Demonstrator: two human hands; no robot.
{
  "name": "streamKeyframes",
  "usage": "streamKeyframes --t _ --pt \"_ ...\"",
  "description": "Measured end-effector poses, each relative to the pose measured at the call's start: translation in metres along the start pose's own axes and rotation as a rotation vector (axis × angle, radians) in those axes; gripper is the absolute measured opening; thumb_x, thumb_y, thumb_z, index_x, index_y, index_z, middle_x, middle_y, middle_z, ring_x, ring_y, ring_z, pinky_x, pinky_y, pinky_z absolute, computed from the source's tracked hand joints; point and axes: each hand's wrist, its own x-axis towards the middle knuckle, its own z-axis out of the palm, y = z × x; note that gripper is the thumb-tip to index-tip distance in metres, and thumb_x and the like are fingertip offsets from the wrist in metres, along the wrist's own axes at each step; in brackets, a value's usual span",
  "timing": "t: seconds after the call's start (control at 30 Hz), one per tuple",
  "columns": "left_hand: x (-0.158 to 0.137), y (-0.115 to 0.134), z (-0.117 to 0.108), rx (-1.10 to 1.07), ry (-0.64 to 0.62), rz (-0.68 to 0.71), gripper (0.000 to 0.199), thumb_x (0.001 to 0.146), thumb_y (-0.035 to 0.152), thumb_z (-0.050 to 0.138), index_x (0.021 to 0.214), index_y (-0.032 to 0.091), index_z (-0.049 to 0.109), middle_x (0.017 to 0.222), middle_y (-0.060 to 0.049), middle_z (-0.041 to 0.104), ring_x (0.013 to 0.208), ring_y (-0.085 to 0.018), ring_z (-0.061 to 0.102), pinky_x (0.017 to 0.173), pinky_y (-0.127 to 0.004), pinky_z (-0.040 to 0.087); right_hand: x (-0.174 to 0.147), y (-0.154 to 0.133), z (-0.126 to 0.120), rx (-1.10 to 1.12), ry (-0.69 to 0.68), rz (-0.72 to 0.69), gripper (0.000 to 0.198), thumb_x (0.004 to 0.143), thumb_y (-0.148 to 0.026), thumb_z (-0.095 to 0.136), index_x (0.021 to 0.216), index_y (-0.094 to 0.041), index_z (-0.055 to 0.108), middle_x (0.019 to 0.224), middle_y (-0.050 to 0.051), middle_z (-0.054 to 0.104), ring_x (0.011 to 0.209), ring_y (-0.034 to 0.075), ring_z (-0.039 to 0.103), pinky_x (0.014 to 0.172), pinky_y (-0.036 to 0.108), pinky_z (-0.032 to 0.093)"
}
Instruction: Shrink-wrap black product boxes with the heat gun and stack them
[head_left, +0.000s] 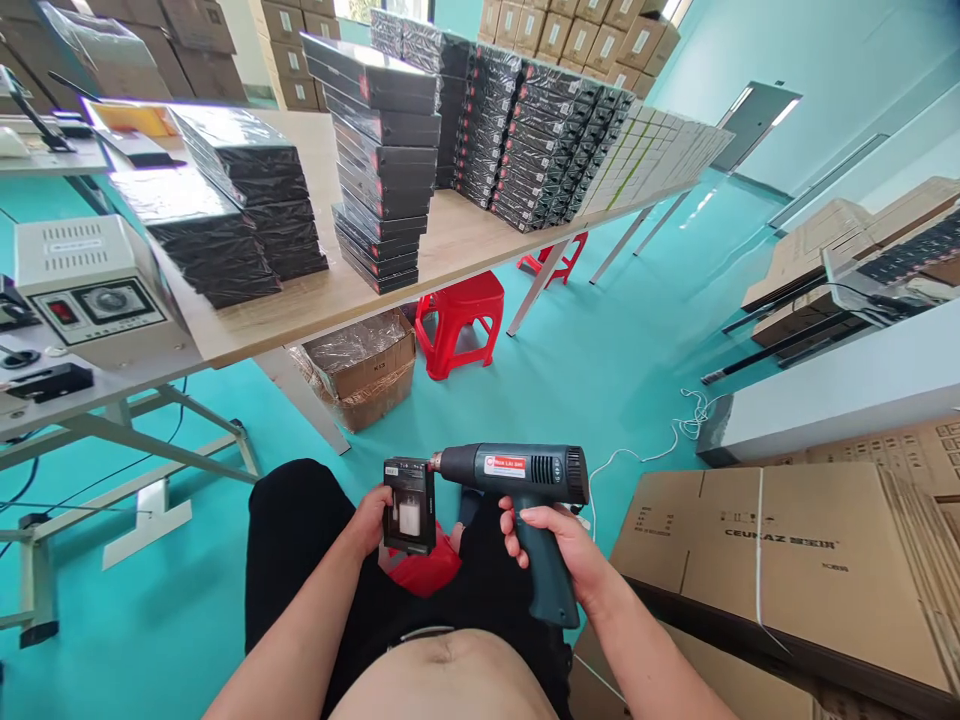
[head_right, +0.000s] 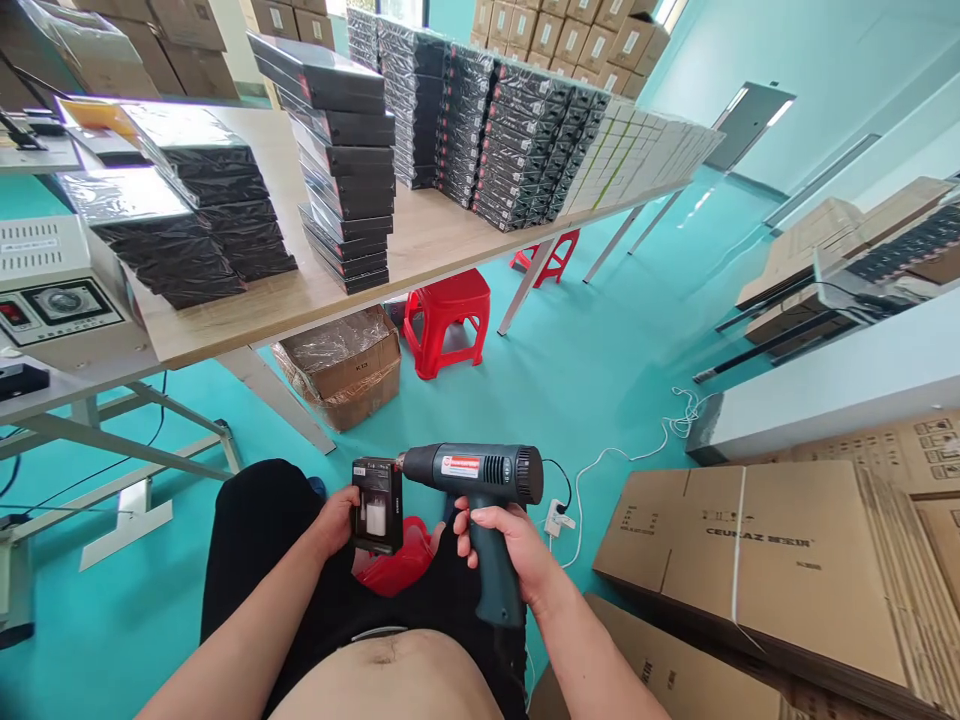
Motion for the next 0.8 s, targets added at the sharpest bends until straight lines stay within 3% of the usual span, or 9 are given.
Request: streamKeyframes --t 0.1,0.2,0.53,0.8 --pt "0.000 0.001 0.000 0.076 -0.056 0.212 0.035 0.048 0.007 0.051 0.081 0.017 0.060 0.070 0.003 0.062 0.065 -0.016 0.059 0.060 -0.026 0.048 -0.006 -0.007 -0.015 -0.056 0.019 0.016 0.028 0.079 -0.025 0.056 0.103 -0.012 0.064 0.084 0.008 0.066 0.066 0.016 0.062 0.052 0.024 0.048" --pt "0.002 0.002 -0.001 0.185 -0.090 0.388 0.034 0.053 0.009 0.055 0.085 0.018 0.060 0.080 0.002 0.063 0.076 -0.018 0.060 0.071 -0.030 0.049 -0.012 -0.011 -0.026 -0.114 0.027 0.044 0.027 0.079 -0.024 0.056 0.102 -0.012 0.064 0.083 0.008 0.066 0.064 0.015 0.062 0.052 0.024 0.048" --pt "0.019 -0.007 -0.012 0.431 -0.023 0.474 0.043 0.057 0.015 0.060 0.100 0.018 0.064 0.103 -0.006 0.063 0.099 -0.024 0.055 0.085 -0.034 0.041 -0.010 0.007 -0.028 -0.195 -0.033 0.072 0.028 0.078 -0.024 0.056 0.102 -0.012 0.063 0.081 0.008 0.066 0.062 0.016 0.063 0.051 0.024 0.049" --pt "0.010 -0.002 -0.006 0.377 -0.025 0.456 0.037 0.056 0.015 0.061 0.093 0.019 0.064 0.098 -0.004 0.065 0.093 -0.022 0.057 0.080 -0.031 0.043 -0.003 0.000 -0.028 -0.250 -0.017 0.067 0.027 0.078 -0.025 0.057 0.100 -0.012 0.063 0.079 0.007 0.066 0.060 0.015 0.062 0.051 0.025 0.049"
